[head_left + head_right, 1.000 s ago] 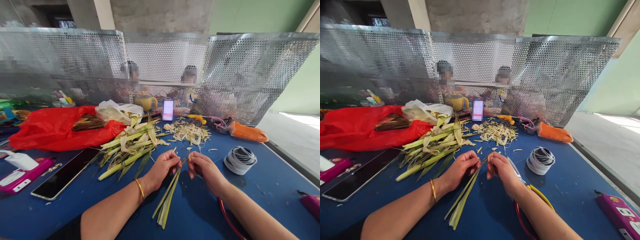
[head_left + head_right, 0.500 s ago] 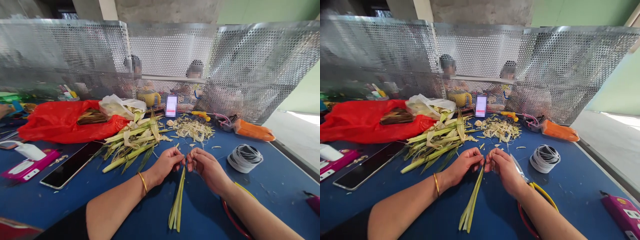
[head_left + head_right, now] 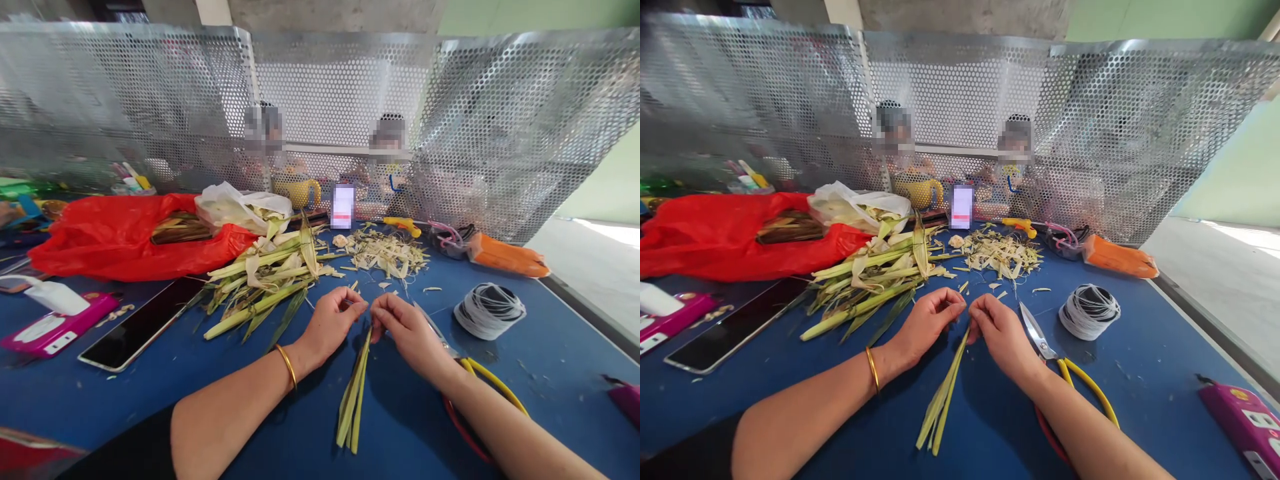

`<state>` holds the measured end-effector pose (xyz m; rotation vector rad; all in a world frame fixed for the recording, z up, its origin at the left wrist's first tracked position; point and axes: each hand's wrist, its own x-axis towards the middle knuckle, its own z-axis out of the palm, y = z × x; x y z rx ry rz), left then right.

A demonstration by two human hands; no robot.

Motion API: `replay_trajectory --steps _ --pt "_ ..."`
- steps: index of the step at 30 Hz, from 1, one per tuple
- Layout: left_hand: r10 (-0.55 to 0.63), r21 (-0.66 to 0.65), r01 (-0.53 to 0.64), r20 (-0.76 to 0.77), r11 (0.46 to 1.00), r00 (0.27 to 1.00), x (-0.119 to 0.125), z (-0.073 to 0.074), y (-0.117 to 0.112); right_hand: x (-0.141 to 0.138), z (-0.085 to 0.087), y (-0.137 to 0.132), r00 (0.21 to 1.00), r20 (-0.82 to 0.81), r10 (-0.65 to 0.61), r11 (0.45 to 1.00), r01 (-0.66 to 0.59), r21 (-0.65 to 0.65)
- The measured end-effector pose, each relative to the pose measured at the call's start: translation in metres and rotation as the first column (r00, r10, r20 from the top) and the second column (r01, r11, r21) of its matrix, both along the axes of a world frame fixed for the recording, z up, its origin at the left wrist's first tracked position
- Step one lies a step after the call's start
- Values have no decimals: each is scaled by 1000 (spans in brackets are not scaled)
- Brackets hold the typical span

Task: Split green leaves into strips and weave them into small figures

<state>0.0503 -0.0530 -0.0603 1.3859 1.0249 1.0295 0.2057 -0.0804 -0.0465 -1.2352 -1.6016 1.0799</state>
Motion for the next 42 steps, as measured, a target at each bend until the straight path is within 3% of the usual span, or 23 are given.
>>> replay_trajectory --steps 4,8,10,12,14,16,18,19,28,32,37,40,42 --pt "31 305 19 -158 952 987 -2 3 -3 -3 -2 -3 992 -72 102 992 -106 -60" --pt "81 369 -9 -181 929 980 -3 2 -5 -3 -4 -1 985 -135 105 985 -122 -121" --pt "92 293 -47 -141 955 986 -1 1 -6 -1 -4 1 984 -177 14 992 -35 -118" --pt "59 127 -50 -72 991 996 1 1 -8 2 -2 3 974 -215 -70 995 52 -89" --pt "-93 -117 96 29 988 995 4 2 -12 4 -1 4 963 -238 -123 992 113 -55" --pt "-269 -327 316 182 890 946 7 4 -16 5 0 4 961 -239 -139 990 137 -28" --pt "-324 -431 438 315 789 892 7 6 -18 5 1 2 962 -239 -133 991 136 -7" --pt "-316 -452 456 352 767 881 7 7 -18 5 2 2 963 -238 -124 992 128 5" --pt "-197 -515 353 333 781 922 -3 11 -6 5 3 1 986 -124 -110 981 128 148" --pt "-140 -520 342 388 782 911 -5 14 -4 6 1 -4 995 82 -53 967 30 253" --pt "-57 -504 262 385 823 921 -4 15 -5 4 0 -10 900 436 14 875 -222 430" --pt "-10 -498 176 317 849 948 -4 15 -4 2 12 -13 818 563 117 860 -367 354" --pt "26 -455 105 273 884 962 -5 16 -1 5 24 -19 761 630 157 893 -382 239"
